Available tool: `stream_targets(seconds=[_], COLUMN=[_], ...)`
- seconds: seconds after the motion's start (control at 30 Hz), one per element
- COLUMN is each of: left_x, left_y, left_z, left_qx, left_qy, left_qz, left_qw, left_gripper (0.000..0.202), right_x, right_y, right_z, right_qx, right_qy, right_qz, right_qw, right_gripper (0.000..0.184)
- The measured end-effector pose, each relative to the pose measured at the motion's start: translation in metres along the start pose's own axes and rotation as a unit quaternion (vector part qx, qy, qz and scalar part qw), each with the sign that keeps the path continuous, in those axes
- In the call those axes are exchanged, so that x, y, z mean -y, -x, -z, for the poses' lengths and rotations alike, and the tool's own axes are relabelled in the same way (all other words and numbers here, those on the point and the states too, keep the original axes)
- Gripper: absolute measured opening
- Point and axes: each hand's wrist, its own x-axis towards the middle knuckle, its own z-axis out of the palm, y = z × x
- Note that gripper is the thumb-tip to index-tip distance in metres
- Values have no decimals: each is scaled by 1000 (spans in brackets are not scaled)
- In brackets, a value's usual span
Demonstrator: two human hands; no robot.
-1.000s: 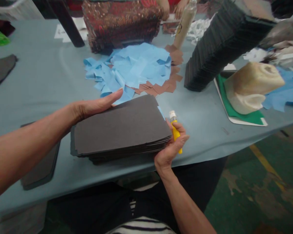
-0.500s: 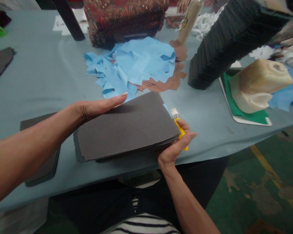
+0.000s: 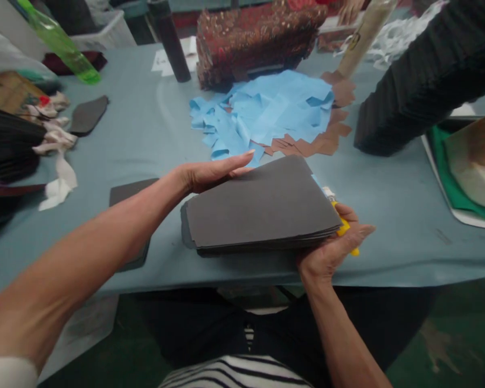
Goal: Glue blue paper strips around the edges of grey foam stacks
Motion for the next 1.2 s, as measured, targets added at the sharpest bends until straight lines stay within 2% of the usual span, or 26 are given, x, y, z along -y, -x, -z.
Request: stream_targets(seconds=[0.07, 0.1, 0.17, 0.27, 0.37, 0.47, 0.6, 0.7, 0.8, 1.07, 1.2], left_x=[1, 2, 10, 31, 59, 85, 107, 112, 112, 114, 116], left_y=[1, 5, 16, 41, 69, 94, 112, 115, 113, 103, 101], left_z=[9, 15, 28, 44, 47, 34, 3, -16, -26, -29, -29], left_qx=[128, 171, 180, 107, 9, -63, -141, -205, -252, -299, -310], left_qy=[0, 3, 19, 73, 130, 153, 172, 187, 187, 191, 202], left_qz=[93, 117, 93, 15, -48, -87, -132, -161, -180, -180, -190], left_qw=[987, 978, 979, 991, 990, 982, 966, 947, 932, 917, 909], left_gripper=[40, 47, 58, 72, 80, 88, 92, 91, 88, 88, 85], right_x=[2, 3, 2, 0, -1, 0, 2, 1, -1, -2, -3], right_y=[-1, -2, -1, 0, 2, 2, 2, 1, 1, 1, 0], right_z=[0, 0, 1, 2, 3, 2, 0, 0, 2, 5, 6], right_qx=[1, -3, -10, -4, 9, 5, 10, 20, 24, 60, 40], right_qy=[-9, -16, -25, -11, 2, -7, -5, 6, 16, 2, 5], right_qz=[3, 7, 11, 13, 24, 24, 25, 29, 30, 40, 32], right_qw=[1000, 1000, 1000, 1000, 1000, 1000, 1000, 999, 999, 997, 999], right_gripper=[47, 46, 45, 45, 43, 41, 42, 43, 45, 40, 38])
